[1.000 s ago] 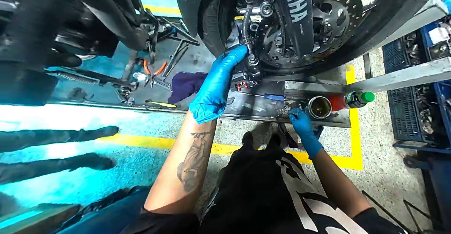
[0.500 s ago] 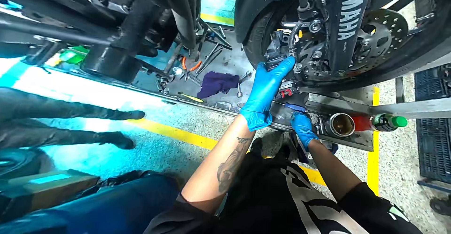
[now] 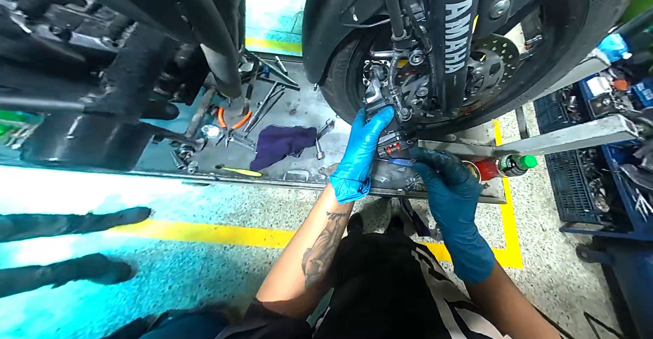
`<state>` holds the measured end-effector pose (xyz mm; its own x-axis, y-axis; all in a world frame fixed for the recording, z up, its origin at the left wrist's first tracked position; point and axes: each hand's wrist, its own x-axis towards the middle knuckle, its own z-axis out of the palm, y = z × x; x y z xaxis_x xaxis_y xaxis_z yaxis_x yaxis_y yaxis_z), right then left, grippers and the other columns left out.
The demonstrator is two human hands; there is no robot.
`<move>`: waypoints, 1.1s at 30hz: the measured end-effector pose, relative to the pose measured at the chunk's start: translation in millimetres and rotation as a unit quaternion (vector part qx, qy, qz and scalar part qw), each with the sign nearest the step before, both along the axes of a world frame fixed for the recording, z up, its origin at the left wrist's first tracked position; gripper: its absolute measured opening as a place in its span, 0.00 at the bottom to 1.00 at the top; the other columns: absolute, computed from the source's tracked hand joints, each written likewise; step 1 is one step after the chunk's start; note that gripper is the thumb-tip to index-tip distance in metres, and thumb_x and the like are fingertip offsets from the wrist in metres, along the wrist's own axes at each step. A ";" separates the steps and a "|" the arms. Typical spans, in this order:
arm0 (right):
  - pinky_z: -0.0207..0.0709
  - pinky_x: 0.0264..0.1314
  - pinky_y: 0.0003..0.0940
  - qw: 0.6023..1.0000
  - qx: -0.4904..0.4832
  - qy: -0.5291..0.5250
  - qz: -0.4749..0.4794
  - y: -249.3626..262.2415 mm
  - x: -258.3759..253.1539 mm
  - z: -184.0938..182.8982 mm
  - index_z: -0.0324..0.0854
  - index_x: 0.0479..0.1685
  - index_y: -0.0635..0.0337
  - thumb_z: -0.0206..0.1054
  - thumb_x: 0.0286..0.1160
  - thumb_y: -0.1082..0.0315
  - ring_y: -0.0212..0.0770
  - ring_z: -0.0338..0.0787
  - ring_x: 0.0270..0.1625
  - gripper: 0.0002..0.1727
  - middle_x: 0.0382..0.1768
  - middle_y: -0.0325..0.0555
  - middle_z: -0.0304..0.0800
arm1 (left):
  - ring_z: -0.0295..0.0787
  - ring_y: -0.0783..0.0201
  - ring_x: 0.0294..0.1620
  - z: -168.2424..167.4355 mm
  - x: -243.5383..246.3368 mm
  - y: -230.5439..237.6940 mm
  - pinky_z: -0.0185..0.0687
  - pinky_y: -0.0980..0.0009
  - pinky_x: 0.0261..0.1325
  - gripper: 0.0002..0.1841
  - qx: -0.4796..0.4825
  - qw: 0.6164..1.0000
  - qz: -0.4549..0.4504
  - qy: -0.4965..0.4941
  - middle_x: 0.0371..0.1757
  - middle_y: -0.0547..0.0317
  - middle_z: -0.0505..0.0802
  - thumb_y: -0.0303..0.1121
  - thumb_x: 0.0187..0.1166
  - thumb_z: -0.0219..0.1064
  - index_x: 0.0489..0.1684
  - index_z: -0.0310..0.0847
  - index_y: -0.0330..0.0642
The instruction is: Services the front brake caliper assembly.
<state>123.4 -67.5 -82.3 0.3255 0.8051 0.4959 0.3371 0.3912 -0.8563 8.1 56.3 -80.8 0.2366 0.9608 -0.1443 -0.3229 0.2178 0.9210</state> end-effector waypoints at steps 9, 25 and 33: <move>0.84 0.56 0.40 0.954 0.006 -0.269 -0.133 21.8 -13.5 -12.8 0.94 0.47 0.56 0.72 0.75 0.64 0.42 0.94 0.47 0.10 0.43 0.45 0.97 | 0.87 0.71 0.57 0.3 8.3 -4.4 0.85 0.73 0.61 0.34 0.027 0.995 0.082 0.050 0.58 0.54 0.87 0.39 0.70 0.74 0.74 0.64 0.38; 0.84 0.52 0.41 0.916 0.000 -0.337 -0.218 28.8 -24.2 -29.1 0.94 0.46 0.56 0.69 0.76 0.65 0.46 0.93 0.44 0.10 0.38 0.48 0.95 | 0.89 0.70 0.52 -4.0 17.5 -5.7 0.87 0.74 0.56 0.33 0.053 0.991 0.114 0.036 0.54 0.54 0.86 0.35 0.69 0.75 0.72 0.61 0.38; 0.84 0.55 0.42 0.903 0.027 -0.351 -0.247 30.2 -31.9 -34.0 0.93 0.48 0.57 0.70 0.76 0.67 0.47 0.93 0.45 0.09 0.43 0.50 0.95 | 0.90 0.70 0.50 -3.9 18.6 -6.5 0.89 0.72 0.53 0.32 0.050 0.990 0.125 0.033 0.52 0.55 0.87 0.34 0.70 0.75 0.70 0.62 0.39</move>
